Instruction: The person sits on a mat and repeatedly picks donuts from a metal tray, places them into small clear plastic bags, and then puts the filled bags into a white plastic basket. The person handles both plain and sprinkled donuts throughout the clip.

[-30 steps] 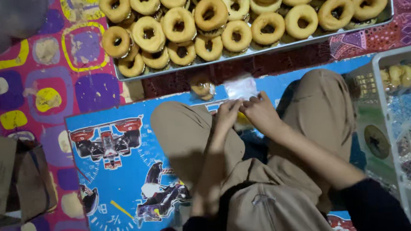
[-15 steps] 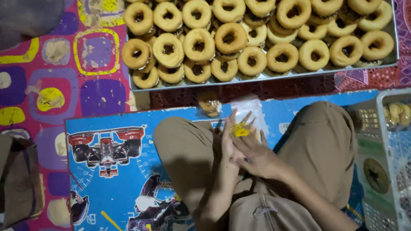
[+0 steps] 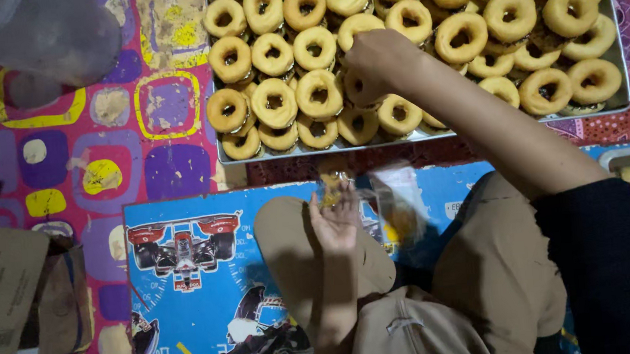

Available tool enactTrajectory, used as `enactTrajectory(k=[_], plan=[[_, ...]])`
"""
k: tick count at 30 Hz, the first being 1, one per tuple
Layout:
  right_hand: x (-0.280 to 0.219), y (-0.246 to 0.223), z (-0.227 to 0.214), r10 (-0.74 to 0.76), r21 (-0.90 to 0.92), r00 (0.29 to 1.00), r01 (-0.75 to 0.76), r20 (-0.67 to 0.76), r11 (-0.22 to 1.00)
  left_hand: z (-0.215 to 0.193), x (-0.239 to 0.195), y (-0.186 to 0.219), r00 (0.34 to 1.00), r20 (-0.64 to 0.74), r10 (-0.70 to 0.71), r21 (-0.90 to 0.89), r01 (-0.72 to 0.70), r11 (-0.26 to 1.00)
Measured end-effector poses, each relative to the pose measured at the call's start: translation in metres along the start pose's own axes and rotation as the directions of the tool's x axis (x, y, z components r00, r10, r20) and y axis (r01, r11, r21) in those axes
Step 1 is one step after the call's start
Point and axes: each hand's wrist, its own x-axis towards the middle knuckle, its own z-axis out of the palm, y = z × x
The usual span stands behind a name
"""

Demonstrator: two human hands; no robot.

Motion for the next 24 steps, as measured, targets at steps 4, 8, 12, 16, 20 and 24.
enactTrajectory(k=[4,8,12,16,20,24], plan=[[-0.044,0.004,-0.006,-0.026,0.082,0.979,0.044,-0.203,0.996,0.025,-0.011,-0.009,0.996,0.049,-0.069,-0.031,0.071,0.997],[-0.171,-0.022,0.016,0.196,0.637,0.754,0.351,-0.627,0.687,0.034,-0.009,-0.027,0.959,0.224,-0.174,-0.13,0.206,0.97],[-0.269,-0.108,0.097,0.573,0.789,0.542,0.443,-0.615,0.427,0.031,-0.011,-0.049,0.989,0.107,-0.106,-0.235,0.129,0.963],[-0.298,-0.149,0.145,0.774,0.948,0.548,0.209,-0.318,0.242,0.025,-0.031,-0.087,0.891,0.339,-0.302,-0.318,0.41,0.855],[-0.296,-0.149,0.134,0.77,0.907,0.505,0.063,-0.39,0.417,0.028,-0.072,-0.137,0.92,0.389,-0.054,-0.082,0.093,0.992],[-0.295,-0.139,0.115,0.595,0.749,0.579,0.042,-0.557,0.662,0.041,-0.101,-0.154,0.706,0.696,-0.131,0.163,0.022,0.986]])
